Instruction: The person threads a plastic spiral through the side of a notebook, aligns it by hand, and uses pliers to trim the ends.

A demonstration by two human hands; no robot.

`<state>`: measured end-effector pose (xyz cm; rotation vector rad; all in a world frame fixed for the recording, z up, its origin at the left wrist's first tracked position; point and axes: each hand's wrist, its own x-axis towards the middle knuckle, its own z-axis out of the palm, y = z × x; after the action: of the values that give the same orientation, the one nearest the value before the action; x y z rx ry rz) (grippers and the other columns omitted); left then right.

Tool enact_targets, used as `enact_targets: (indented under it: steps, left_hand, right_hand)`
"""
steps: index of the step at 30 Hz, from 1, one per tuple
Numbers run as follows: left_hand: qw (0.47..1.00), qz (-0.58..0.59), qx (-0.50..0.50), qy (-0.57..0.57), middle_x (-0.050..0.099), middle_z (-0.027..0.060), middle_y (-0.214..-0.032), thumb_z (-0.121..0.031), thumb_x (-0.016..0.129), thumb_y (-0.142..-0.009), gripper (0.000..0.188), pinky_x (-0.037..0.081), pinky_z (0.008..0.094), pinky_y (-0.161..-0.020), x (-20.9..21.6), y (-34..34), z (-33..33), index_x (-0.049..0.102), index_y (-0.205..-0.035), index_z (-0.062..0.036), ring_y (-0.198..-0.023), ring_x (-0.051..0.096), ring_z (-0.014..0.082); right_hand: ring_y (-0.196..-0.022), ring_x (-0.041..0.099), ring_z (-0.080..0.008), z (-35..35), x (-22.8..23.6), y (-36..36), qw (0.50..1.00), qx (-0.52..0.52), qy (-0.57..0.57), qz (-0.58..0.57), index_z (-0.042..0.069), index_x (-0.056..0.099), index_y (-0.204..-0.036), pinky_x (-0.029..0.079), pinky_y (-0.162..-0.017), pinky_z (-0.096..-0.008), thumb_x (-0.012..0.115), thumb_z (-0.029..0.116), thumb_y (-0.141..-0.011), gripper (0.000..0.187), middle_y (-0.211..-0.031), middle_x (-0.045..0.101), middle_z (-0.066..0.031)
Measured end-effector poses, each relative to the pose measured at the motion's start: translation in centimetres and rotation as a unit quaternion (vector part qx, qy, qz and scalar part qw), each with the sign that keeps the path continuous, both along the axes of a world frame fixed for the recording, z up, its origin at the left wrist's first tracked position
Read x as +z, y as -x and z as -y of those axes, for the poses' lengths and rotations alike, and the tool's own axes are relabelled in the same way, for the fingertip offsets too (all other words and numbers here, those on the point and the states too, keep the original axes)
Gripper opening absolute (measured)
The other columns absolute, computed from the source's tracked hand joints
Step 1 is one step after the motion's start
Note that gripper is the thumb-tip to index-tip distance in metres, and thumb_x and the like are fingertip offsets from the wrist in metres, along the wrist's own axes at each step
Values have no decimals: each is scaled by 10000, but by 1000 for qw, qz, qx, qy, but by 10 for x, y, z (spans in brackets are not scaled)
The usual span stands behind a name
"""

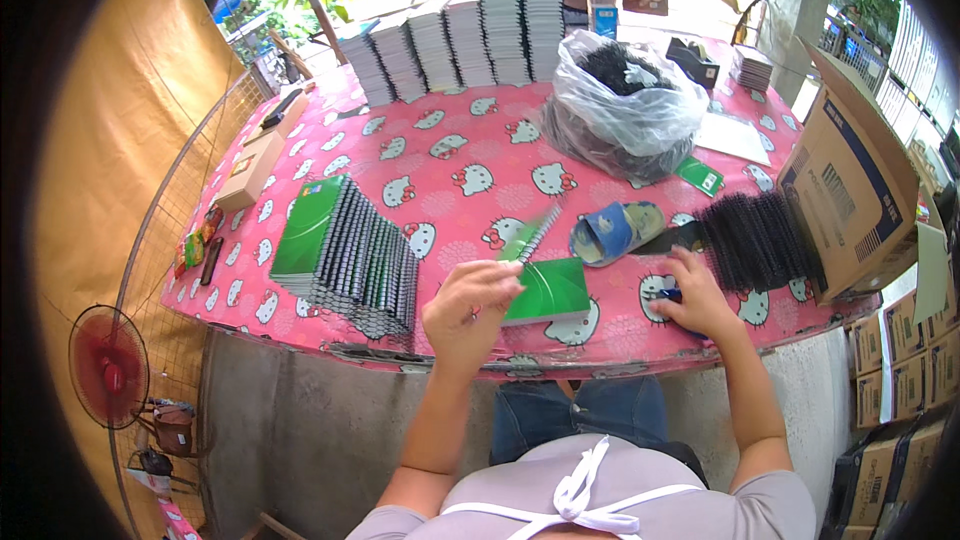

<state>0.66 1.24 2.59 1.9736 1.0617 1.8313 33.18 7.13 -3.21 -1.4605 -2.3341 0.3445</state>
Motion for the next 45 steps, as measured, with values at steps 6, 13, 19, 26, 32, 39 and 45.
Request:
enact_targets:
  steps: [6,13,19,26,32,39,45]
  left_hand:
    - [991,19,47,124,680,130,-974,42,781,-680,289,528,312,-781,-36,-30,14,653,-936,0,-947,636,189]
    - [997,-60,52,24,671,159,-956,26,793,-693,231,535,305,-748,-42,-19,10,652,-873,-1,-895,651,198]
    - [994,68,49,74,663,175,-1003,111,710,-737,175,567,299,-741,-38,-29,13,652,-884,37,-866,667,199]
    - [993,93,23,67,658,201,-1004,135,687,-741,208,563,316,-735,-49,-26,17,661,-920,33,-872,666,226]
    - [995,71,32,60,660,196,-1012,136,680,-734,217,556,320,-737,-41,-23,22,657,-924,33,-858,671,227]
    - [997,14,67,-22,659,190,-1027,90,699,-754,183,547,330,-747,-31,-8,27,583,-868,6,-861,665,227]
    - [897,298,265,-192,621,60,-808,-68,688,-853,198,504,254,-691,94,79,40,500,-792,-70,-732,604,130]
  right_hand:
    - [-1249,413,-364,42,-16,-6,986,-63,-120,99,54,492,-1287,275,-1046,-541,672,384,-803,613,-1287,480,-207]
    - [-884,573,-328,66,19,48,969,6,49,-242,35,629,-1052,476,-800,-380,711,216,-795,324,-978,574,-169]
    - [-938,552,-329,74,33,96,950,91,-23,-299,22,613,-1062,467,-812,-407,759,228,-746,404,-1005,568,-169]
    - [-955,539,-327,77,44,118,958,95,-90,-253,18,612,-1057,445,-808,-429,764,260,-729,436,-1018,561,-161]
    - [-841,601,-269,71,54,121,952,98,13,-289,-16,618,-1042,485,-727,-369,752,274,-771,418,-933,619,-135]
    - [-745,660,-188,45,45,121,512,141,656,-536,-43,617,-1012,566,-687,-269,656,192,-887,269,-867,649,-113]
    - [-930,614,-317,28,38,54,971,-64,9,-231,-15,610,-1034,503,-790,-369,733,229,-776,376,-1017,608,-169]
